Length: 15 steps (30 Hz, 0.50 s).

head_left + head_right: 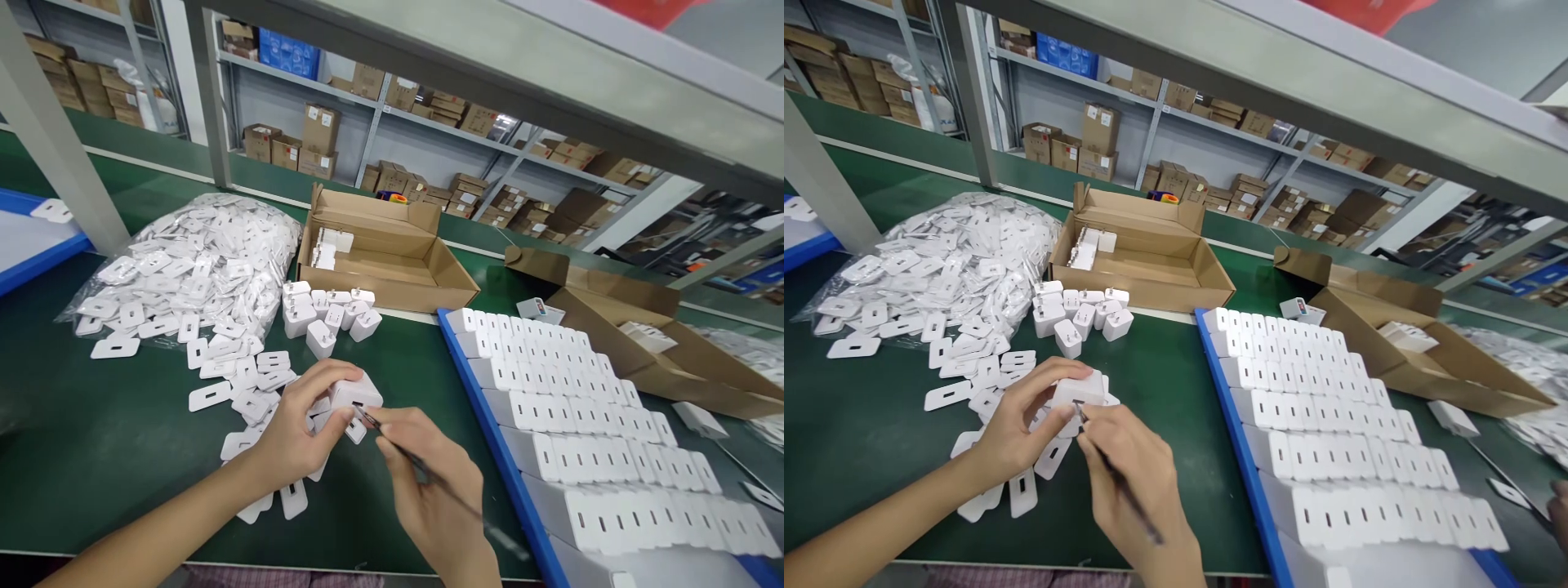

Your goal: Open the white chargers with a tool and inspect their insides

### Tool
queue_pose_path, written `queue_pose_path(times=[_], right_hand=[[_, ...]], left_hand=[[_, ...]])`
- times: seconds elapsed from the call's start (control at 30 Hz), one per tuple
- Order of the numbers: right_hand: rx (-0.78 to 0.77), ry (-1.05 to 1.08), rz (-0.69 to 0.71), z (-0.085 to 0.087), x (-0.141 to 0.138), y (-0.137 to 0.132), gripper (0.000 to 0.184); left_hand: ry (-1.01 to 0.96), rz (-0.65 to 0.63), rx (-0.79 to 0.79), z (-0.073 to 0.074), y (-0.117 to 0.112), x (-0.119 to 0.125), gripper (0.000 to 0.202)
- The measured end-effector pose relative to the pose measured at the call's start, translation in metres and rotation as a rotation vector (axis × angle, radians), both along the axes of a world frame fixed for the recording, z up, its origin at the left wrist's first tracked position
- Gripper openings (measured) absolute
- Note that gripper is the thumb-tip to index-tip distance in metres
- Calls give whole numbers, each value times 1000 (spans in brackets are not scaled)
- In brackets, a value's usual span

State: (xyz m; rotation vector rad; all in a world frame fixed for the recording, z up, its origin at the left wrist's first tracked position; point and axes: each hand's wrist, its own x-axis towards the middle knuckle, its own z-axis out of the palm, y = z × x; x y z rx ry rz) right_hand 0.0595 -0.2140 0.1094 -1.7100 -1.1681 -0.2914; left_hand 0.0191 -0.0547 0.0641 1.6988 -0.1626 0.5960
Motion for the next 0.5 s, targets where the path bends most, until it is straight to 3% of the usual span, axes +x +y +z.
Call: queue_pose_path(times=[0.1, 0.13, 0.17, 0.27, 0.33, 0.37, 0.43, 0.5], right_hand=[[185, 183, -198, -3, 9, -12, 17], [156, 245, -304, -6, 12, -17, 17], [48, 299, -395, -9, 16, -21, 18], [-534, 362, -563, -22, 27, -28, 24], [-744, 311, -619, -32, 30, -26, 32], [-729, 278, -644, -36, 29, -24, 36], [-540, 289, -631, -41, 24, -18, 43], [-288, 426, -474, -39, 14, -10, 45]], left_hand=[[70, -6, -69, 1, 0, 1, 20], [78, -15, -90, 1, 1, 0, 20], [79, -25, -108, 1, 1, 0, 20], [47, -55, -125, 1, 1, -2, 19], [19, -71, -99, 1, 0, -4, 20], [11, -75, -83, 1, 0, -5, 20], [1, -76, -67, 1, -2, -6, 21], [-5, -91, -81, 1, -3, -6, 22]])
